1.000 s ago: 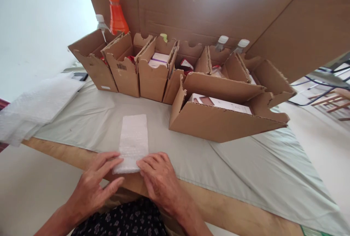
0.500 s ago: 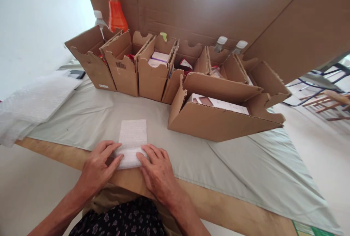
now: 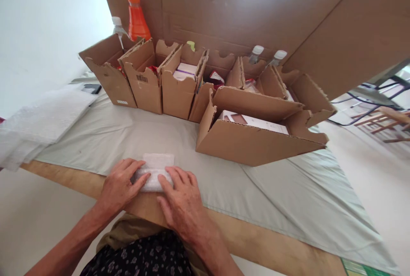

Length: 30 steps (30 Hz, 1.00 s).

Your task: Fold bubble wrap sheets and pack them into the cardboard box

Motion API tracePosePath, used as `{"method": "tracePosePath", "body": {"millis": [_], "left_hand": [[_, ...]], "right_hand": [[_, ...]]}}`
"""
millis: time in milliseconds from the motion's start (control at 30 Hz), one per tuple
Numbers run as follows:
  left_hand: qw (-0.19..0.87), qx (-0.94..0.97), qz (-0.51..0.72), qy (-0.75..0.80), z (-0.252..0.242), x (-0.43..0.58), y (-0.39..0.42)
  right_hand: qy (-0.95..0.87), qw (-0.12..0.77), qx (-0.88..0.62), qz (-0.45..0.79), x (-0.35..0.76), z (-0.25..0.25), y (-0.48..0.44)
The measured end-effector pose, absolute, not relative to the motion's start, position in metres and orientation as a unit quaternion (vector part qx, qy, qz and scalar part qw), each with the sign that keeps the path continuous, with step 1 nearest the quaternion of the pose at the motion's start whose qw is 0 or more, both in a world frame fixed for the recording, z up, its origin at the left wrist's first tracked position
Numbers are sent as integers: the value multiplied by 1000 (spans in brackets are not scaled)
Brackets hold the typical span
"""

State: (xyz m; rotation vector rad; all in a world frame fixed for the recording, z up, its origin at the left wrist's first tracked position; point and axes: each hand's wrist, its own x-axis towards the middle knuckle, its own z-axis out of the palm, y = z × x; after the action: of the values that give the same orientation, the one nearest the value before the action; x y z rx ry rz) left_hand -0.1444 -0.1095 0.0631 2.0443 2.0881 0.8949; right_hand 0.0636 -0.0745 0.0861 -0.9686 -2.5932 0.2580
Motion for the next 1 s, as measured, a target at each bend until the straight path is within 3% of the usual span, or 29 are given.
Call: {"method": "tracePosePath", "body": {"millis": [133,267,400,567,733,900,1000], "left_hand": [[142,576,388,706,68,-150,-126],[398,395,462,687,78,-151,-157],[631,307,473,534,88,-138,-162],[623,299,507,515,85,-118,-149],[618,266,498,547,75,-109,-152],[617,344,476,525,76,-97,-146],[632,385,443,506,81,-90,-134]], "right_hand": [[-918,186,-329,119,60,85,-62],[-871,257,-359,217,68,85,-58],[-845,272,-366,278,73,96,-74],[-828,211,-364,370,78,111,-94],[-741,284,-431,429,99,98,-98],[-640,294,-402,585,114,88,-100],[-643,318,-426,552,126,93,-100]]}}
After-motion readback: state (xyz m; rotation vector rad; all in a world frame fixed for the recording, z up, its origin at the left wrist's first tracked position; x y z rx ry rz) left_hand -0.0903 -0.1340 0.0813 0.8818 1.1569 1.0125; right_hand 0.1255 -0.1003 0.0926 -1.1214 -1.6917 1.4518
